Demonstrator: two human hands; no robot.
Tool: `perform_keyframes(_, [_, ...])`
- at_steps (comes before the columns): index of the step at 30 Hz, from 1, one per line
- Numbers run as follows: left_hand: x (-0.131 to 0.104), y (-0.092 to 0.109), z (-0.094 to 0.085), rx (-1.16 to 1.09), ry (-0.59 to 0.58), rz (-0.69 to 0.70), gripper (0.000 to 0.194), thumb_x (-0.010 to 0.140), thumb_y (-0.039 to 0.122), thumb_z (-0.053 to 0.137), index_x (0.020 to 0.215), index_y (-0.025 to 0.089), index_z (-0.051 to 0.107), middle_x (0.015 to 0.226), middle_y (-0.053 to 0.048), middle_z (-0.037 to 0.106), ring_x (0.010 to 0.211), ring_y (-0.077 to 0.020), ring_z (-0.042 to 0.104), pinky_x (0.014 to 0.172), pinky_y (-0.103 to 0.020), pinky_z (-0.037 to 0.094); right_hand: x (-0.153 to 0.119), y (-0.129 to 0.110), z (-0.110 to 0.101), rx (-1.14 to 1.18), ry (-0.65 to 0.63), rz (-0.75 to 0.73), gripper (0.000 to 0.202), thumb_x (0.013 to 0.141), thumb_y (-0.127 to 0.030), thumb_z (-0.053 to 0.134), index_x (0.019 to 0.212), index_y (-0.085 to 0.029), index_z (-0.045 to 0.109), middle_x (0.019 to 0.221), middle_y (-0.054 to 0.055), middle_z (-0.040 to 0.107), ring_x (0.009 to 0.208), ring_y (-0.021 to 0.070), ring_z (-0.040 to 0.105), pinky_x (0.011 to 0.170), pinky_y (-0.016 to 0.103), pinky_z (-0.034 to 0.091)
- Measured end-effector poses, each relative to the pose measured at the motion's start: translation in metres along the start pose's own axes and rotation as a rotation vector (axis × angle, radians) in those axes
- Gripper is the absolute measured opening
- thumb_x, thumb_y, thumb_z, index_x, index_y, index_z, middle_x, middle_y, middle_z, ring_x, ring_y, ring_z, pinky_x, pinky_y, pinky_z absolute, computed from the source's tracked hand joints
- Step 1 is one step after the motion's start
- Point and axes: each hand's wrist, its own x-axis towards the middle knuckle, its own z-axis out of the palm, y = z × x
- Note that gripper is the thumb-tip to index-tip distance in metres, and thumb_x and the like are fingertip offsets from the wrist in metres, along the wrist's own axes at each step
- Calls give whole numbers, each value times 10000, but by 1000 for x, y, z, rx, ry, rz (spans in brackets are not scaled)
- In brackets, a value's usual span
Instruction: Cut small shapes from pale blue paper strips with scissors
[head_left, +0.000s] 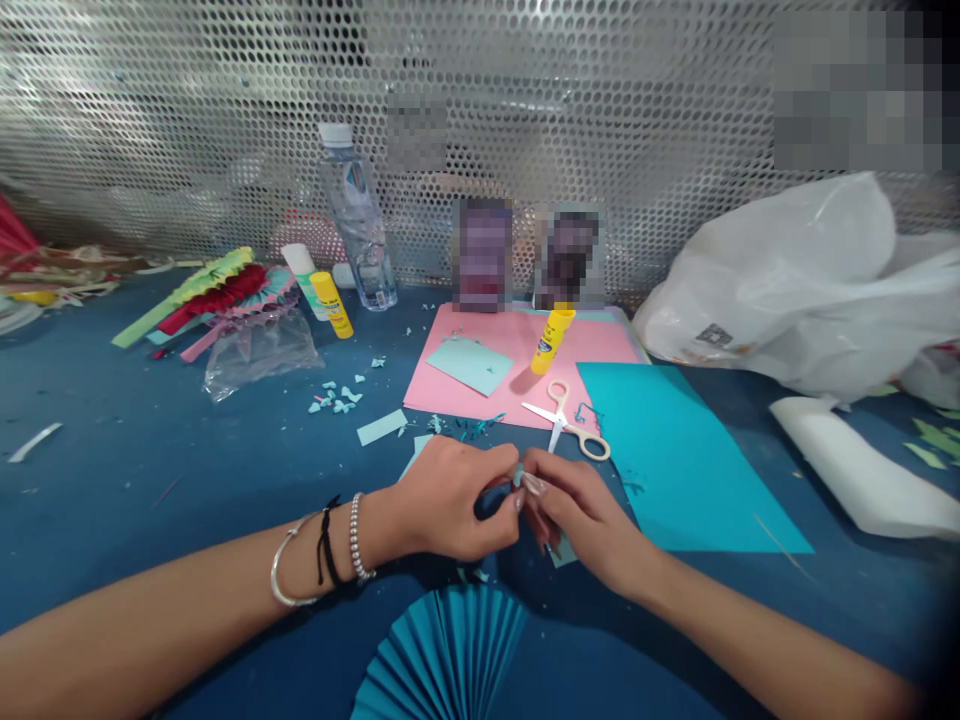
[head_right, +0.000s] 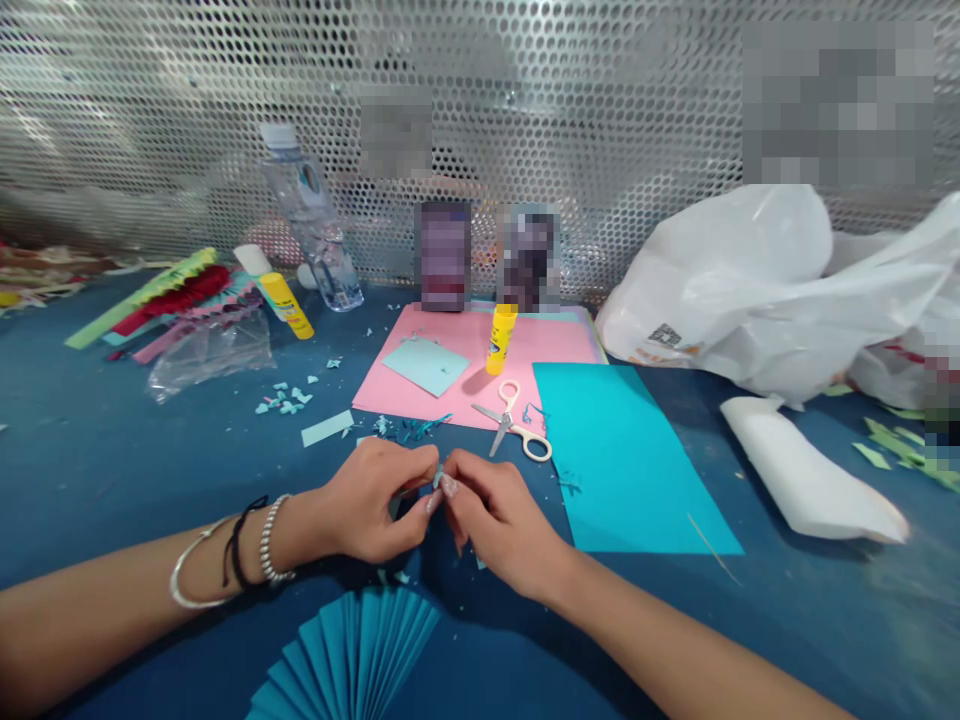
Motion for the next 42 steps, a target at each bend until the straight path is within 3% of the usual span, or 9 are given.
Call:
perform_keyframes(7, [0, 1, 1, 56, 2, 24, 140, 734, 289, 400, 640, 186, 404, 484, 53, 390, 413, -85, 340, 425, -227, 275, 0, 0, 0, 2, -16, -1, 261, 884, -289, 321, 682, -178, 445, 509, -32, 491, 450, 77, 459, 462, 204, 360])
perform_keyframes(27, [0, -1, 0, 24, -24, 22, 138, 727, 281, 418, 632, 193, 372, 491, 60, 337, 427, -88, 302, 437, -229, 261, 1, -1, 0, 17, -12, 7, 226, 874, -243, 337, 677, -179, 427, 497, -39, 493, 434, 76, 464, 441, 196, 357])
perform_keyframes(36, [6, -5, -2, -101, -102, -85, 349, 857, 415, 357, 600, 179, 365, 484, 65, 301, 430, -76, 283, 424, -209, 231, -1, 3, 4, -77, 35, 26, 202, 871, -244, 355, 687, -186, 416, 470, -50, 486, 406, 72, 444, 419, 190, 331])
perform_keyframes(42, [9, -6, -2, -221, -94, -122, 317, 915, 290, 230, 700, 171, 431, 536, 51, 388, 467, -80, 365, 483, -214, 300, -1, 0, 5, -125, 120, -8, 202, 888, -248, 330, 729, -183, 436, 488, -48, 476, 406, 65, 421, 417, 193, 314])
